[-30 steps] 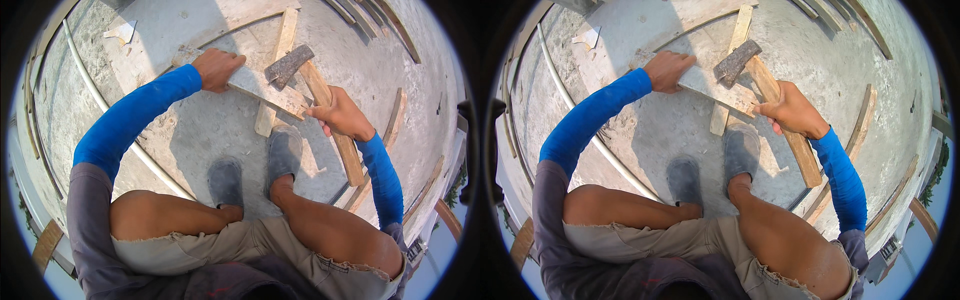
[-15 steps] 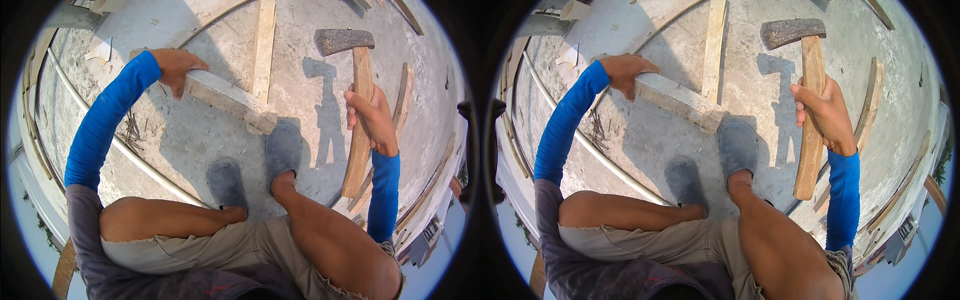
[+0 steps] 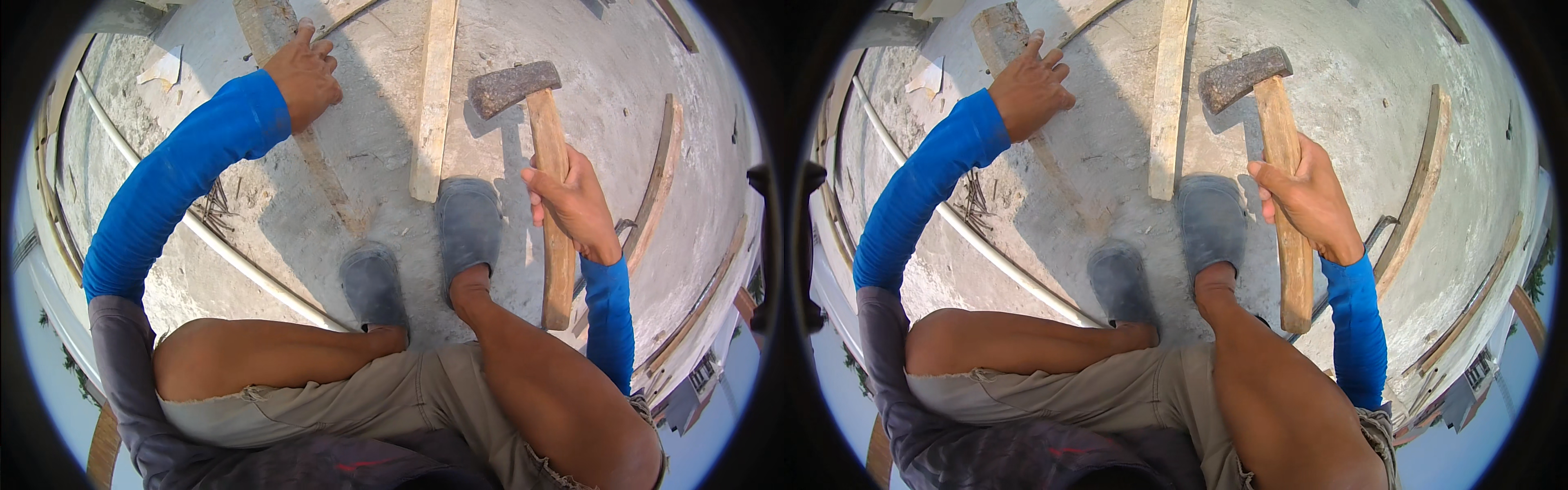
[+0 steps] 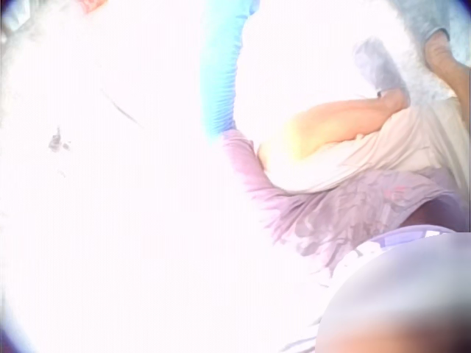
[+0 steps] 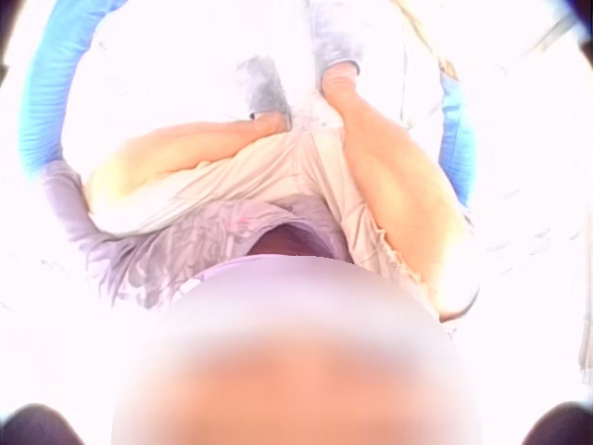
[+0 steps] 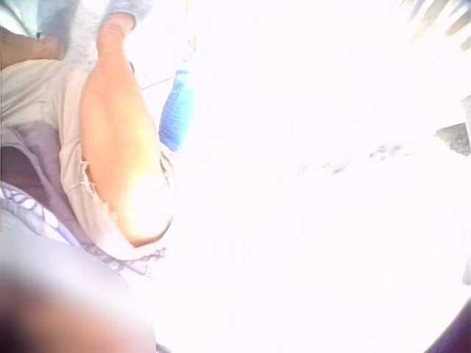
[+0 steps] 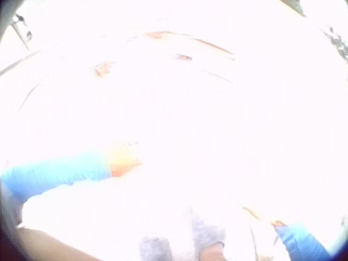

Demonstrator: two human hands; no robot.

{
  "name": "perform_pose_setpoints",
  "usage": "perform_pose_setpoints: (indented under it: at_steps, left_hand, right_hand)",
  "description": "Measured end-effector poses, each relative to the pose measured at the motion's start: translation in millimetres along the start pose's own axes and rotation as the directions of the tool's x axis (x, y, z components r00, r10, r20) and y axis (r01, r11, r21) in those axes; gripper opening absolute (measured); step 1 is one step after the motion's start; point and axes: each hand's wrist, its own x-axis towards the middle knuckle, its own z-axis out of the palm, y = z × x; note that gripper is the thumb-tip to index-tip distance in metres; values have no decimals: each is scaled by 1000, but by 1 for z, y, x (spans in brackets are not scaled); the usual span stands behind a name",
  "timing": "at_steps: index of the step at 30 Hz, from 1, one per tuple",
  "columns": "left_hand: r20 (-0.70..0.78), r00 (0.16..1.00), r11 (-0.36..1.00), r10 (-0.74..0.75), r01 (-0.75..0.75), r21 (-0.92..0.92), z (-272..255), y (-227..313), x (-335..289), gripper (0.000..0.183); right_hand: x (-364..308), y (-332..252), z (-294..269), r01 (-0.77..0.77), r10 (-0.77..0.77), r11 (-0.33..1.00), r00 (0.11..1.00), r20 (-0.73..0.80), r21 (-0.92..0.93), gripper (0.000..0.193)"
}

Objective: The person uses a crowbar to pry apart a small wooden frame on the floor. They then pick up a hammer and strike the wooden pieces to separate them further. The person continues to hammer the wood pieces individually.

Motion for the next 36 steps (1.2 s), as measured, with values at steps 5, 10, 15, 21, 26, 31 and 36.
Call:
perform_pose_setpoints:
  at_steps: [5,10,15,21,26,31,36]
  left_hand:
    - [-264,963,993,-58,84,87,-15,1,33,55]
    - [-384,920,993,-79,105,46,-38,1,74,57]
    - [-420,903,995,-85,97,6,-47,5,99,59]
    - [-418,904,996,-90,75,-51,-46,0,114,62]
    - [-450,887,994,-101,67,-92,-40,-3,116,65]
    - [-543,829,990,-132,89,-105,-23,1,101,68]
    - [-636,753,985,-170,116,-126,-6,2,97,70]
  right_hand:
    - [-1,-1,10,1,-2,1000,999,33,29,26]
    - [-7,8,13,-28,26,998,999,26,54,25]
    - [-16,14,14,5,-5,999,1000,3,54,23]
    - [-44,3,15,369,-362,929,912,-191,-1,36]
    - [-42,-2,9,224,-222,973,974,32,-58,45]
    - [-23,38,28,258,-318,864,945,-72,-432,39]
    - [-18,66,42,210,-330,799,936,-120,-563,36]
